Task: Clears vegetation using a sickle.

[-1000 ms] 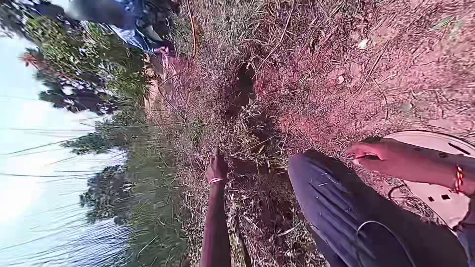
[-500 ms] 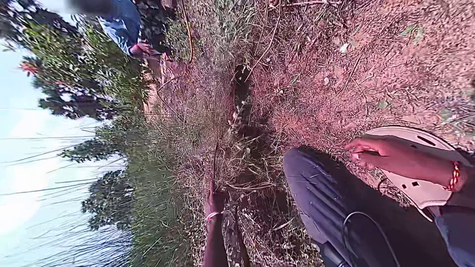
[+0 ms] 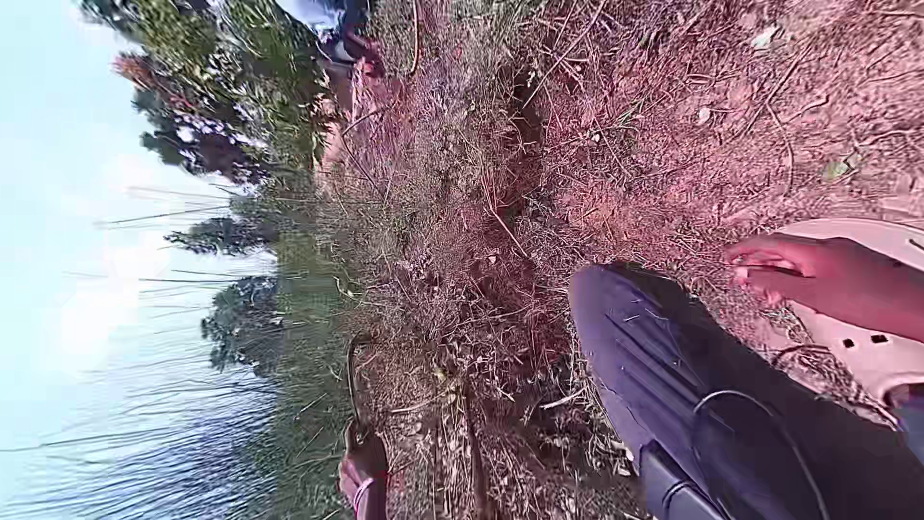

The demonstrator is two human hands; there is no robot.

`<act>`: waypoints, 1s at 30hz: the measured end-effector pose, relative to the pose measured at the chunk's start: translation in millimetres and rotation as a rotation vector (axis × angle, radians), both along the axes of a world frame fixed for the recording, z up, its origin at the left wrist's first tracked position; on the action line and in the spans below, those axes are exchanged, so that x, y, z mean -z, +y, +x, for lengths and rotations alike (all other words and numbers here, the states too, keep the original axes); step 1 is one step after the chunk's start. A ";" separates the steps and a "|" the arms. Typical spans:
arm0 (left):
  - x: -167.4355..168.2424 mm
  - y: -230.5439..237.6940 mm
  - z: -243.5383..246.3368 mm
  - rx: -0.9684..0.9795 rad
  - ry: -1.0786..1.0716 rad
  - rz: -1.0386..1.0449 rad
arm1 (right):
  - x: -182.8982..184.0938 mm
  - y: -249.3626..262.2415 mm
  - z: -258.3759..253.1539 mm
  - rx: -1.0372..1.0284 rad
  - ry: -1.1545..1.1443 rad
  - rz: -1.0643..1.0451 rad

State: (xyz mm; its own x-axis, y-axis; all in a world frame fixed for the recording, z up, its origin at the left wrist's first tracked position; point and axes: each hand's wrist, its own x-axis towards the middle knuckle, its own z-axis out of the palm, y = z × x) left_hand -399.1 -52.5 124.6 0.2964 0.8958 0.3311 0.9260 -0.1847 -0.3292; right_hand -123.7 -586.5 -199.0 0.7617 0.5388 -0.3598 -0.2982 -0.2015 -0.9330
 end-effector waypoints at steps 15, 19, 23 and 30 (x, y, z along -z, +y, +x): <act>87.4 -130.7 540.1 1.003 0.056 -0.335 | -12.8 -5.5 16.2 -0.028 0.197 0.130; 141.9 -133.0 597.3 0.922 0.341 -0.515 | -15.4 -7.6 21.3 -0.043 0.265 0.155; 175.6 -93.6 570.1 0.857 0.243 -0.546 | -7.6 -5.0 21.4 -0.012 0.353 0.230; 154.9 -65.3 464.5 0.730 0.372 -0.457 | -10.0 -3.0 18.9 0.026 0.373 0.216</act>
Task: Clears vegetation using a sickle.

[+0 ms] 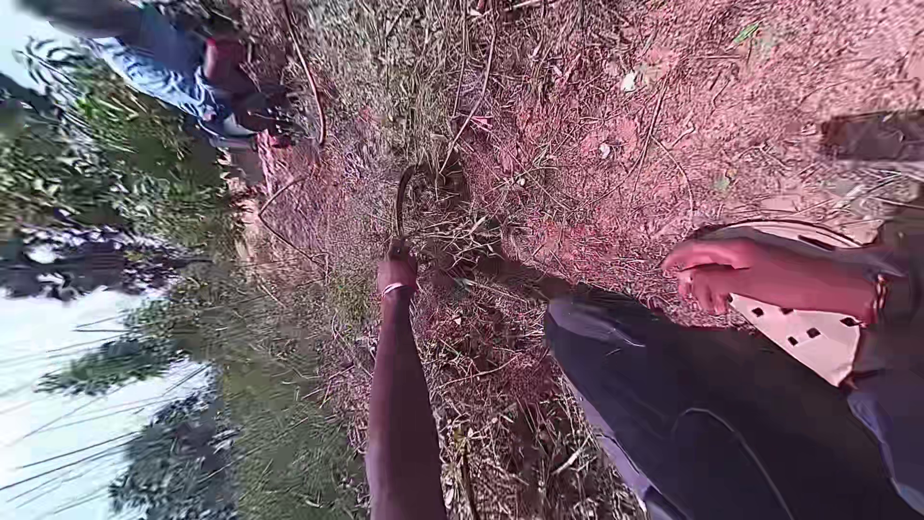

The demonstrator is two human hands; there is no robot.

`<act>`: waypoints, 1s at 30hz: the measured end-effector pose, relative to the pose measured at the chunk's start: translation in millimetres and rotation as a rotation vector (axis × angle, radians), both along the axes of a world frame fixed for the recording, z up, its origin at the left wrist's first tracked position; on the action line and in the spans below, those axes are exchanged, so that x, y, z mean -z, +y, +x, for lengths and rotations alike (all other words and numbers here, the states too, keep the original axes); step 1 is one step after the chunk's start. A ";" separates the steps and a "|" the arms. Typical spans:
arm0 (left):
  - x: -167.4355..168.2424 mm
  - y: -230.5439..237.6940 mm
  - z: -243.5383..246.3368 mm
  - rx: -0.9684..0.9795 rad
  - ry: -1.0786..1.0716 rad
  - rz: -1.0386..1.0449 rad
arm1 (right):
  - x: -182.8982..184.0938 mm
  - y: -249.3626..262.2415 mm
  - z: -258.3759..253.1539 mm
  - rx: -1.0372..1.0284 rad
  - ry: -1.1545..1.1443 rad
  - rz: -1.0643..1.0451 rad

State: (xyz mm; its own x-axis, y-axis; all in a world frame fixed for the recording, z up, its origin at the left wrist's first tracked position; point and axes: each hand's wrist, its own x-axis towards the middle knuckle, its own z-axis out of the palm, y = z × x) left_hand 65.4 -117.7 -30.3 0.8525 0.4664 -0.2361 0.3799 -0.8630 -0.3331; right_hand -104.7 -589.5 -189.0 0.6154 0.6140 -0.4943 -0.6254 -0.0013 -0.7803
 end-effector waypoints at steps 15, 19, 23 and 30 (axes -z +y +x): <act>-135.6 159.4 -479.5 -0.786 -0.119 0.244 | -3.9 6.2 -8.3 0.054 -0.143 -0.166; -175.0 118.1 -460.8 -0.884 -0.034 0.355 | -3.9 10.3 -7.9 0.042 -0.185 -0.184; -182.5 120.6 -403.2 -0.719 -0.385 0.401 | -3.5 8.9 -10.2 0.073 -0.205 -0.164; -149.4 45.7 -167.5 -0.390 -1.019 -0.261 | 10.5 6.6 -13.0 0.070 -0.147 -0.110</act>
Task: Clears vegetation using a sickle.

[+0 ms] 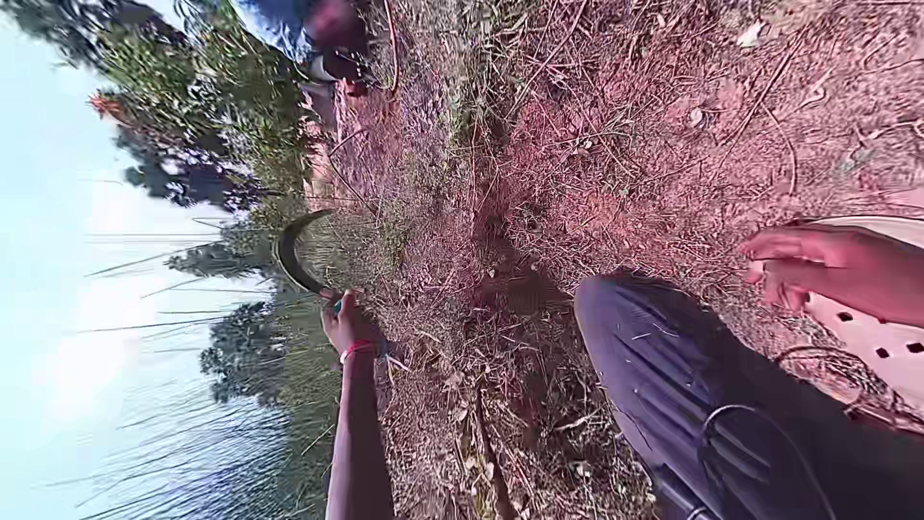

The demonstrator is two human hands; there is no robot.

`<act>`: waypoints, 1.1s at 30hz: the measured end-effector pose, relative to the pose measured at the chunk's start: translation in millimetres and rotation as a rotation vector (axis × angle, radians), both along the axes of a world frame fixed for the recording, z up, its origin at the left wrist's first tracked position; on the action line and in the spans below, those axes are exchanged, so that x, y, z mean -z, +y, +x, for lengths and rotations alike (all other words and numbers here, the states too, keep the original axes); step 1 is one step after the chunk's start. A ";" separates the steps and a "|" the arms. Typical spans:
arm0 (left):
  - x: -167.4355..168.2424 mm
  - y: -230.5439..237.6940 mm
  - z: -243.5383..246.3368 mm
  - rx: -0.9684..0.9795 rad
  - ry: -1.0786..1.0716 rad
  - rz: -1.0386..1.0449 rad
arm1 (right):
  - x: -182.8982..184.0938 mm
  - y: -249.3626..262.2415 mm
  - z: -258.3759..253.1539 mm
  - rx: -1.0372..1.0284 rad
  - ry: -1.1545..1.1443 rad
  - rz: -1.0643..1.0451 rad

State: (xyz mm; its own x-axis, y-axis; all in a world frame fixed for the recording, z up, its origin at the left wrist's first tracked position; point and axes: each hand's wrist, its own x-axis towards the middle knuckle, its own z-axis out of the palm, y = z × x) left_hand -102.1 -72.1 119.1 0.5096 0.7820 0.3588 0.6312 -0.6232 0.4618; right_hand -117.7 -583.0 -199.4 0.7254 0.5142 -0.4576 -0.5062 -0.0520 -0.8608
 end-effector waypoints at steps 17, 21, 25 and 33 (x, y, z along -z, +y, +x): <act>243.3 -313.7 123.2 0.723 0.193 -0.957 | -41.9 71.2 163.7 0.351 0.339 0.049; 222.5 -188.2 161.4 0.670 0.243 -0.393 | -27.9 67.0 147.6 0.509 0.312 -0.140; 222.9 -55.5 212.4 0.299 0.677 -0.028 | -18.9 57.2 120.1 0.447 0.175 -0.319; 254.1 -17.5 240.0 0.283 0.930 -0.109 | 19.7 28.4 60.4 0.553 -0.565 -0.701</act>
State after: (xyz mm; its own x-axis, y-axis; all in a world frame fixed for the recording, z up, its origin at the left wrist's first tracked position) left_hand 137.9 -89.6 -135.0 0.7261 0.5926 -0.3486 0.6067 -0.7908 -0.0808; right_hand -57.4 -554.5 -219.2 0.9783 -0.2017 -0.0473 -0.1466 -0.5130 -0.8458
